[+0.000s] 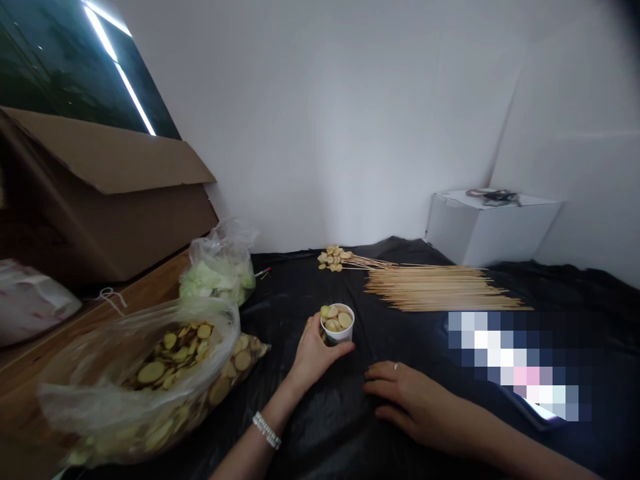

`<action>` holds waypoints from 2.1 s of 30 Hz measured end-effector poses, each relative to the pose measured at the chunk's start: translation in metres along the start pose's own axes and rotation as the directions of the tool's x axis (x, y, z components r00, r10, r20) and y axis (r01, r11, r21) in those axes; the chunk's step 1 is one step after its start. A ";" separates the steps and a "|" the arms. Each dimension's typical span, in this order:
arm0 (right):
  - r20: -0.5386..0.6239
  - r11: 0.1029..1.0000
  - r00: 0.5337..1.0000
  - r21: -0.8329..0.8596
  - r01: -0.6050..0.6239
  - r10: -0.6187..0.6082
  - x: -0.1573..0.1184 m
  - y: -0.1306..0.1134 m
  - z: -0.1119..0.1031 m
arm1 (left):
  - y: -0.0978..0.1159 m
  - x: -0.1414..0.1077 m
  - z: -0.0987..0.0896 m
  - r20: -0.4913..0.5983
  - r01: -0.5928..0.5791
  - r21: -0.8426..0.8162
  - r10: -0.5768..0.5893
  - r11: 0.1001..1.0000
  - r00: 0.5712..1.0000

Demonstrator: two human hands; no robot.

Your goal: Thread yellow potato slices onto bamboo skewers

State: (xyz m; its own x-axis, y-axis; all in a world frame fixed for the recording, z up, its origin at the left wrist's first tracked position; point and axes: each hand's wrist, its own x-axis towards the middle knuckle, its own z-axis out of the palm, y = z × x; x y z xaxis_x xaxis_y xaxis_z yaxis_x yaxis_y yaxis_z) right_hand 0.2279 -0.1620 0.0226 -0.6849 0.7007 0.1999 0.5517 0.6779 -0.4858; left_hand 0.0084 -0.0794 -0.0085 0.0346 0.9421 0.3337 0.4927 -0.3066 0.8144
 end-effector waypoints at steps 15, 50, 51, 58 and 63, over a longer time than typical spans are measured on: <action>-0.451 0.807 0.823 -0.305 -0.505 0.345 0.119 0.134 -0.037 | 0.004 0.116 -0.016 0.599 0.571 -0.797 -0.377 -0.196 0.706; -0.460 0.693 0.881 -0.671 -0.263 -0.111 0.119 0.112 -0.001 | -0.032 0.105 0.019 0.490 0.500 -0.863 -0.351 -0.070 0.798; -0.468 0.693 0.877 -0.669 -0.267 -0.114 0.120 0.110 -0.001 | -0.032 0.105 0.019 0.481 0.496 -0.867 -0.356 -0.056 0.801; -0.406 0.717 0.898 -0.676 -0.171 -0.169 0.121 0.107 -0.004 | -0.034 0.103 0.021 0.464 0.494 -0.869 -0.307 0.021 0.831; -0.406 0.652 0.901 -0.726 -0.218 -0.151 0.119 0.102 -0.001 | -0.037 0.105 0.023 0.455 0.488 -0.873 -0.328 0.021 0.828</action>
State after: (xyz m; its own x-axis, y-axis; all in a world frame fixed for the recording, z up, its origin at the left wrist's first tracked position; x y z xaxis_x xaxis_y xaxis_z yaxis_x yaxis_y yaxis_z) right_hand 0.2032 -0.0091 -0.0028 -0.5077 0.6193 0.5989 0.8544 0.4511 0.2579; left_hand 0.0137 0.0335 -0.0143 0.2625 0.9426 -0.2066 -0.7315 0.3340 0.5944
